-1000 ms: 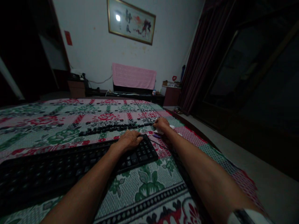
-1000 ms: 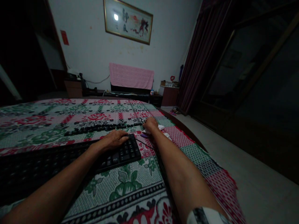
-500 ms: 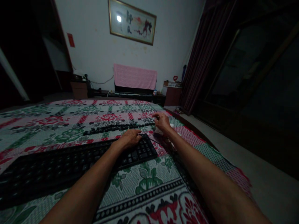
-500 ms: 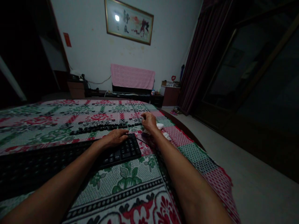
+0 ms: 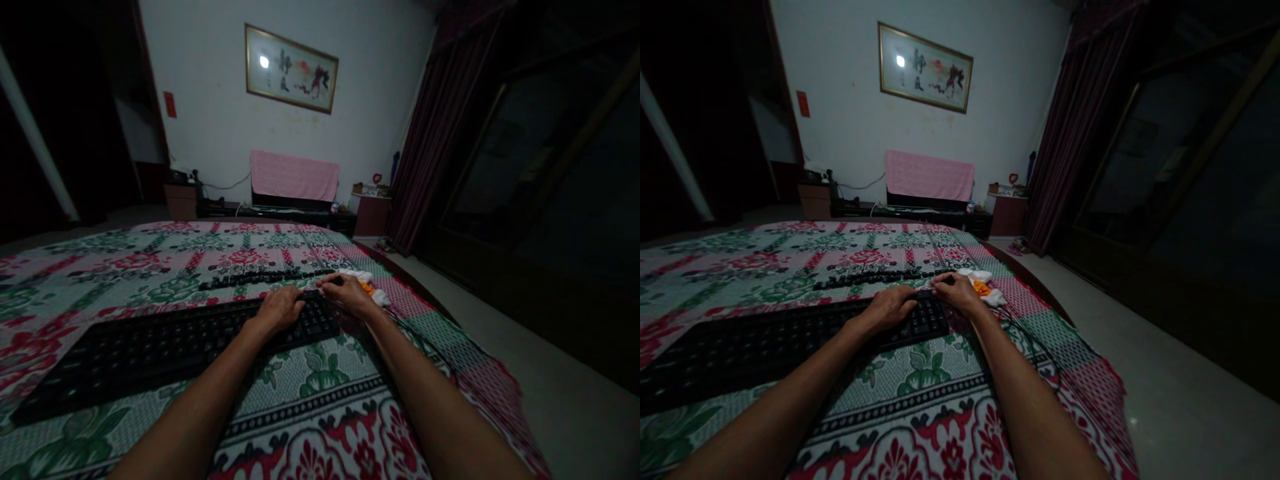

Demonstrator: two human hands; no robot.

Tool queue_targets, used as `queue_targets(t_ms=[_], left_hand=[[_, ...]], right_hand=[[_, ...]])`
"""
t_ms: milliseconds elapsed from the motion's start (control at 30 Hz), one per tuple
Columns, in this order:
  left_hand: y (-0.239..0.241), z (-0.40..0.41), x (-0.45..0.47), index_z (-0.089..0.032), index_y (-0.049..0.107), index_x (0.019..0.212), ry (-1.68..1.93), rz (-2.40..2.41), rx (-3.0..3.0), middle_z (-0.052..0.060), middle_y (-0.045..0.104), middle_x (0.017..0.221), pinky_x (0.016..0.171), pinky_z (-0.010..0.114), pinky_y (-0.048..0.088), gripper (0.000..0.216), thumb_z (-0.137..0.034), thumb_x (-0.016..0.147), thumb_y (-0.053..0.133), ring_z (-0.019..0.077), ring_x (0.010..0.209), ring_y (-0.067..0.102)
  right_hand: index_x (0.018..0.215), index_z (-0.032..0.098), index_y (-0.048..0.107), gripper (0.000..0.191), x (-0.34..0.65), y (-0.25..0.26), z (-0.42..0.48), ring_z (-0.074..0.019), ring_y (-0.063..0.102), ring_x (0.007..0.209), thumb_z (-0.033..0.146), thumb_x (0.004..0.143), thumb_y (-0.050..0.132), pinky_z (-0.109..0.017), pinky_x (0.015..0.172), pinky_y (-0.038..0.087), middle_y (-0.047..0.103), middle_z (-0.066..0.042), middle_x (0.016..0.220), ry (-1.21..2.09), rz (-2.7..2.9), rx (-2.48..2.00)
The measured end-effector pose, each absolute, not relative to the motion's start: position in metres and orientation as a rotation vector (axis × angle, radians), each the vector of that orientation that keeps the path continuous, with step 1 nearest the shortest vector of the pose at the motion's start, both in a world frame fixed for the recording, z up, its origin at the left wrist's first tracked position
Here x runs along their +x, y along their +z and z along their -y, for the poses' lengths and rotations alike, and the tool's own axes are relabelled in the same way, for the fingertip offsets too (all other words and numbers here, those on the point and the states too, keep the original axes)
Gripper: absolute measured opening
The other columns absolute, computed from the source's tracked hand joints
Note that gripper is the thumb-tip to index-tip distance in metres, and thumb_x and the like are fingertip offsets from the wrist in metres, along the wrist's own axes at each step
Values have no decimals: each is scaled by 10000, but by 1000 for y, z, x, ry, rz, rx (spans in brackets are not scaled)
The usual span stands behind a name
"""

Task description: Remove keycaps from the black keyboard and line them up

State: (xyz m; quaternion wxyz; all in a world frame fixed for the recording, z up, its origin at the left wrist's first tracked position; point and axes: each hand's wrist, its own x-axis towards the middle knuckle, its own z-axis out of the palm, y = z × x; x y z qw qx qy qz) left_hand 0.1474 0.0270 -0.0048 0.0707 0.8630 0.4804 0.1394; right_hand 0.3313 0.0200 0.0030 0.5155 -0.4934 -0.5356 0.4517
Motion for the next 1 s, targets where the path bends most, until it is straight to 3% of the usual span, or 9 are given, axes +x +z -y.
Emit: queue_targets(t_ms=[100, 233, 367, 533, 1000], left_hand=[[-6, -26, 148, -205, 566, 1081, 423, -1450, 2600, 76, 603, 1107, 904, 334, 393, 333, -336, 842, 375, 221, 1040, 547], [-5, -26, 148, -203, 563, 1076, 412, -1465, 2583, 77, 606, 1099, 889, 357, 401, 334, -337, 840, 367, 236, 1026, 554], [-7, -28, 148, -203, 564, 1068, 389, -1476, 2587, 74, 602, 1112, 892, 348, 399, 330, -340, 840, 368, 232, 1036, 548], [-10, -31, 149, -196, 557, 1092, 408, -1458, 2591, 77, 590, 1146, 919, 342, 384, 348, -347, 838, 374, 228, 1068, 532], [-10, -31, 149, -206, 549, 1126, 410, -1456, 2595, 81, 583, 1162, 912, 360, 392, 366, -335, 830, 377, 237, 1072, 531]], right_hand=[[806, 154, 617, 240, 336, 2, -22, -80, 513, 517, 269, 600, 659, -190, 484, 406, 598, 21, 616, 1013, 1317, -1272], [813, 163, 615, 265, 344, -3, -27, -77, 503, 534, 284, 584, 673, -197, 505, 408, 595, 26, 656, 1020, 1264, -1213], [718, 155, 559, 201, 347, -4, -28, -76, 493, 556, 315, 624, 635, -196, 538, 407, 558, 28, 639, 1018, 1262, -1118], [615, 152, 515, 137, 344, 2, -24, -66, 429, 489, 275, 671, 535, -175, 465, 329, 478, 40, 534, 821, 1409, -1311], [639, 146, 562, 106, 337, -5, -28, -97, 488, 503, 223, 664, 493, -185, 473, 335, 541, 16, 518, 565, 1564, -1547]])
